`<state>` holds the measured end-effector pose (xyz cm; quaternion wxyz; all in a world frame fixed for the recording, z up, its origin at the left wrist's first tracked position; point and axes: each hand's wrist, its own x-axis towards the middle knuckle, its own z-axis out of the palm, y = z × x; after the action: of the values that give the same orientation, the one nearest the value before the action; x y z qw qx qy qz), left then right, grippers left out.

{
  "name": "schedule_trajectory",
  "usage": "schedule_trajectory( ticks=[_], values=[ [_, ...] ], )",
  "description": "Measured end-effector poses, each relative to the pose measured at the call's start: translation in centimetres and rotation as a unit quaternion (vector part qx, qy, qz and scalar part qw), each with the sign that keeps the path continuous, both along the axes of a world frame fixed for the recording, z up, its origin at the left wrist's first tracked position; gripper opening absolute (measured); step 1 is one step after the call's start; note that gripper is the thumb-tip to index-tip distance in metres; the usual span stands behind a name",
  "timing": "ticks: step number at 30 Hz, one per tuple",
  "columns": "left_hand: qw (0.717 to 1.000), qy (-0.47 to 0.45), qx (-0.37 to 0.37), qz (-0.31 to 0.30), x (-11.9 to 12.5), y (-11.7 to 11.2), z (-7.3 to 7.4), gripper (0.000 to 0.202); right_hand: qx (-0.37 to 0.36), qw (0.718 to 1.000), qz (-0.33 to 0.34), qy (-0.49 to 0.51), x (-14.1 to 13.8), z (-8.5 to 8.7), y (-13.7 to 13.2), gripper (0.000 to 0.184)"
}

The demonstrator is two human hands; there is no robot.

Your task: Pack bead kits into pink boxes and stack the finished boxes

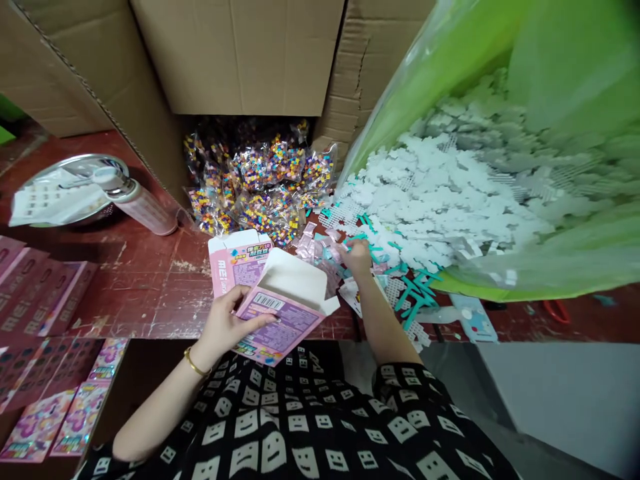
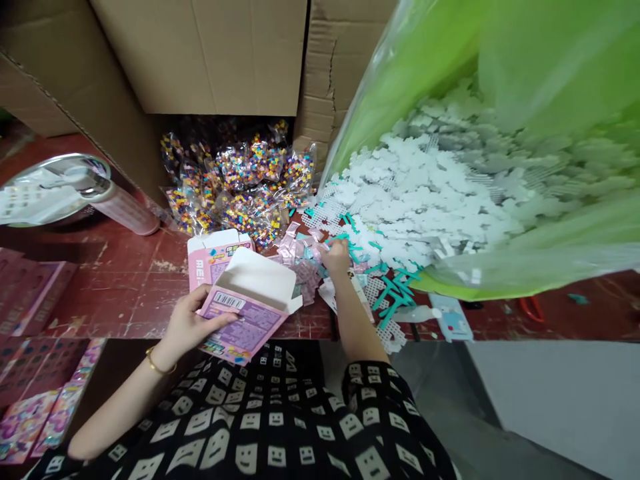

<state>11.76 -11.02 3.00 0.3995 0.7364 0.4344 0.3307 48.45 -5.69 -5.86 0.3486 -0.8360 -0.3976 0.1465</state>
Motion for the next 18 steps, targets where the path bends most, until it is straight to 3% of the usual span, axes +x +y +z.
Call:
schedule_trajectory(
  ticks=[7, 12, 15, 18],
  values=[
    [0.997, 0.020, -0.062, 0.042, 0.4, 0.5, -1.1, 0.041, 0.021, 1.000, -0.004, 0.010, 0.0, -0.8, -0.8, 0.033],
    [0.996, 0.019, -0.079, 0.021, 0.6, 0.4, -1.5, 0.042, 0.044, 0.996, 0.000, 0.083, -0.5, -0.8, -0.5, 0.046],
    [0.995, 0.027, -0.087, 0.029, 0.2, 0.3, -1.8, 0.041, 0.078, 0.990, 0.003, 0.119, -1.4, 1.6, -0.8, 0.043],
    [0.993, 0.024, -0.101, 0.050, 0.1, 0.3, -2.1, 0.041, 0.164, 0.955, 0.118, 0.216, -5.1, 5.6, -2.4, 0.040]
  ],
)
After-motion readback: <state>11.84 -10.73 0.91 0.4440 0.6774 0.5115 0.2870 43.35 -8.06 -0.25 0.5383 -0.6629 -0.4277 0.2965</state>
